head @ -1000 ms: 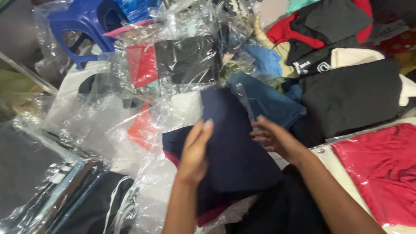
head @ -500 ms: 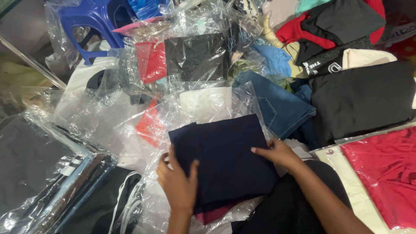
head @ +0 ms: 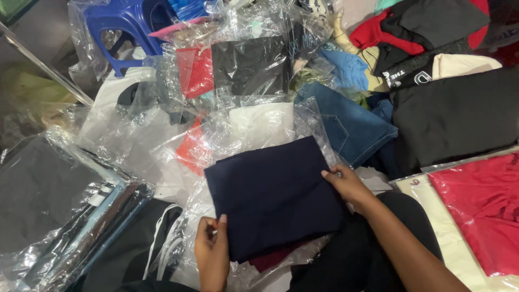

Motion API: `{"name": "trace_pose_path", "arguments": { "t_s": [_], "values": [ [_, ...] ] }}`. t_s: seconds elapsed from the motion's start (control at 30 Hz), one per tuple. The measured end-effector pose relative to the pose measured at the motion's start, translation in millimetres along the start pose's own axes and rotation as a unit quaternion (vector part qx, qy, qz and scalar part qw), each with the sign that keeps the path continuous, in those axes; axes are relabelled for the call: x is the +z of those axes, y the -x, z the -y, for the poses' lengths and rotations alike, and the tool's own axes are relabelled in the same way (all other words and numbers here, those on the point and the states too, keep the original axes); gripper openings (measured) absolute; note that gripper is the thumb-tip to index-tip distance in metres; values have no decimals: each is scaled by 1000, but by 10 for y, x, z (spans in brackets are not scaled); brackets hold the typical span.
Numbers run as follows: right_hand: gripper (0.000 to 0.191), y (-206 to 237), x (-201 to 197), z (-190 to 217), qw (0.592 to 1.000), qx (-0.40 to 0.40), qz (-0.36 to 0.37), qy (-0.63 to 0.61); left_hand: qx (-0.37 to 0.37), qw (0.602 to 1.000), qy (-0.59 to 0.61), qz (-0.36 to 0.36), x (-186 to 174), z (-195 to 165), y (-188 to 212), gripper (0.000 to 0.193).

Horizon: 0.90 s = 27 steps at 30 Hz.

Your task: The person folds several garments on a white sheet on the floor, including a blue shirt, a black top, and a pair of black track pants with white stripes. The person folds each item neatly and places them into clear plastic bags.

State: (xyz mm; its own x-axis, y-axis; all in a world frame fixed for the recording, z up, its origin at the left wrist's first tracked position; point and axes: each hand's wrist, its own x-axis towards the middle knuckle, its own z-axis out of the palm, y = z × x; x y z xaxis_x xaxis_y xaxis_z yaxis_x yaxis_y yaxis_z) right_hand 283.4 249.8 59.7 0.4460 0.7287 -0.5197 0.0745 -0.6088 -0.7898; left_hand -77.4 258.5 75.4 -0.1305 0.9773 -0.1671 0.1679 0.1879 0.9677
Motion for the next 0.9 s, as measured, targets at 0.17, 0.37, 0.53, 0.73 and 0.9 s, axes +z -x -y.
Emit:
{"name": "trace_pose_path", "arguments": {
  "t_s": [0.17, 0.37, 0.53, 0.73, 0.9],
  "values": [
    [70, 236, 82, 227, 998, 43, 34, -6, 82, 973, -204, -67, 71, -107, 180, 43],
    [58, 600, 125, 555, 971, 47, 146, -185, 356, 848, -381, 95, 342, -273, 536, 120],
    [44, 1260, -8, 1221, 924, -42, 143, -351, 307, 926, -207, 81, 254, -495, 549, 91],
    [52, 1572, -431, 1903, 777, -395, 359, -333, 172, 964, 121, 161, 70, -791, 195, 37],
    [52, 664, 55, 1340, 944, -301, 63, -122, -171, 927, 248, 224, 150, -496, -21, 60]
  ]
}}
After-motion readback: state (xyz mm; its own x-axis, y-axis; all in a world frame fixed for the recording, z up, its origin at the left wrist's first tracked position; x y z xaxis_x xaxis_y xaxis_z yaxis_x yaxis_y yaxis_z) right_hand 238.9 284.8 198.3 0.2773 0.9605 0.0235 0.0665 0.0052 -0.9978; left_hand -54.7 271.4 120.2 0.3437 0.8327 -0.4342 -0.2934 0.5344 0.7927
